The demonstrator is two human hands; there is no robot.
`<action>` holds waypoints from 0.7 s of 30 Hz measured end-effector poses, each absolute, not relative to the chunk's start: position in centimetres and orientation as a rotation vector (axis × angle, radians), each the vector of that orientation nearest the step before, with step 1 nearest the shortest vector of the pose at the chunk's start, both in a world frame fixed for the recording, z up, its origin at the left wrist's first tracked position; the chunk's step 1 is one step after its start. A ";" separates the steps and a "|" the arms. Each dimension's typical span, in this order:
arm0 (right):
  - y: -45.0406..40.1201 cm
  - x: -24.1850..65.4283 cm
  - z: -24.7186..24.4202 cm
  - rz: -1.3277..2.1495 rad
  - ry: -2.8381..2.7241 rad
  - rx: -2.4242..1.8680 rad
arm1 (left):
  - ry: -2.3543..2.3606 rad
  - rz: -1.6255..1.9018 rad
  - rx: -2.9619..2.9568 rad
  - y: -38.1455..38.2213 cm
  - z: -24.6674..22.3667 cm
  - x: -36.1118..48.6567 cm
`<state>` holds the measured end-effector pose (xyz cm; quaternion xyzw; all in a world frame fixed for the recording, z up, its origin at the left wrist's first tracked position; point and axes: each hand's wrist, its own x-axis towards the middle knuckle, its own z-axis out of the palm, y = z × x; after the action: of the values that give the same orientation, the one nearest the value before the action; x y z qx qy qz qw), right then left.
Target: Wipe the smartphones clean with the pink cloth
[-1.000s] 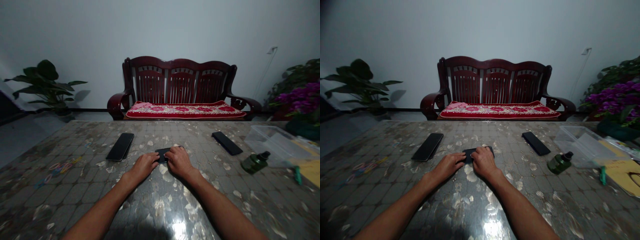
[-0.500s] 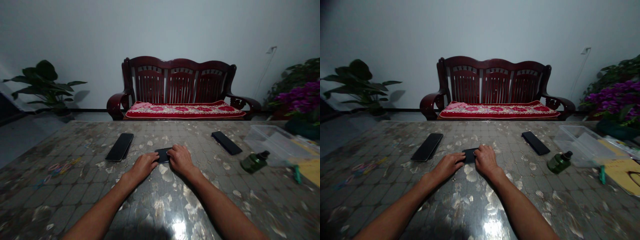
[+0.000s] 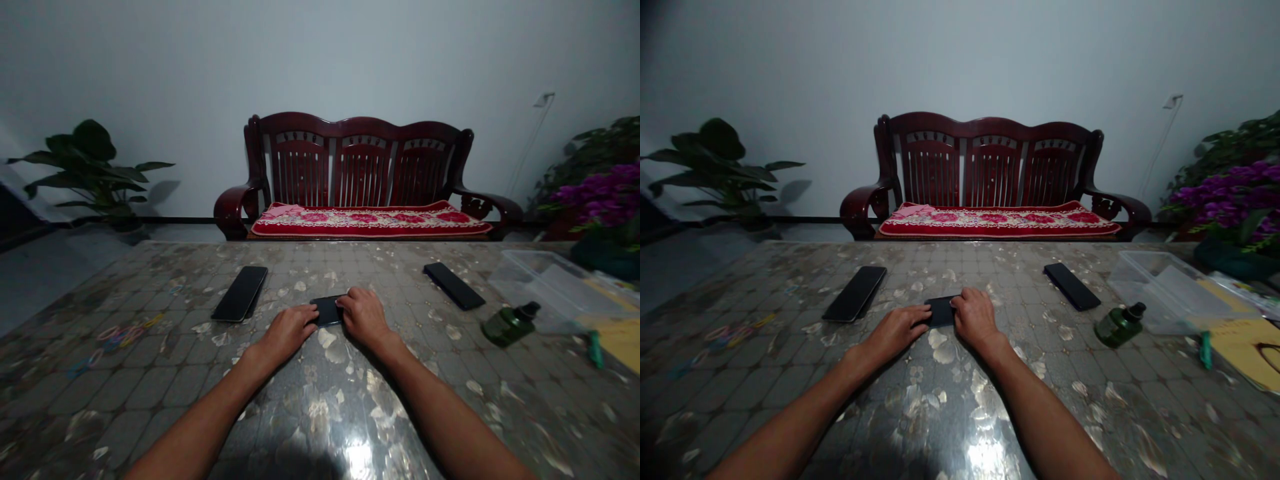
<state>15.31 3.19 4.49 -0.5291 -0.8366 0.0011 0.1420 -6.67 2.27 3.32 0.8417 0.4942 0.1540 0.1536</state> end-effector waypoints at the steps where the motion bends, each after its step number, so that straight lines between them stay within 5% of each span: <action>1: 3.1 15.3 4.4 -0.001 -2.423 -1.509 | 1.421 0.433 2.416 2.2 3.4 -6.6; 7: 2.3 14.3 4.2 0.022 -2.561 -1.240 | 1.418 0.421 2.402 2.2 3.5 -6.5; 16: 4.0 16.2 4.7 -0.022 -2.386 -1.653 | 1.418 0.446 2.438 2.3 3.0 -6.7; 21: 3.6 15.6 4.4 0.014 -2.481 -1.437 | 1.427 0.395 2.464 2.2 3.3 -6.6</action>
<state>15.56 3.57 4.44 -0.4964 -0.8573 0.0049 0.1366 -6.61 2.19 3.30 0.8496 0.4919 0.1361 0.1331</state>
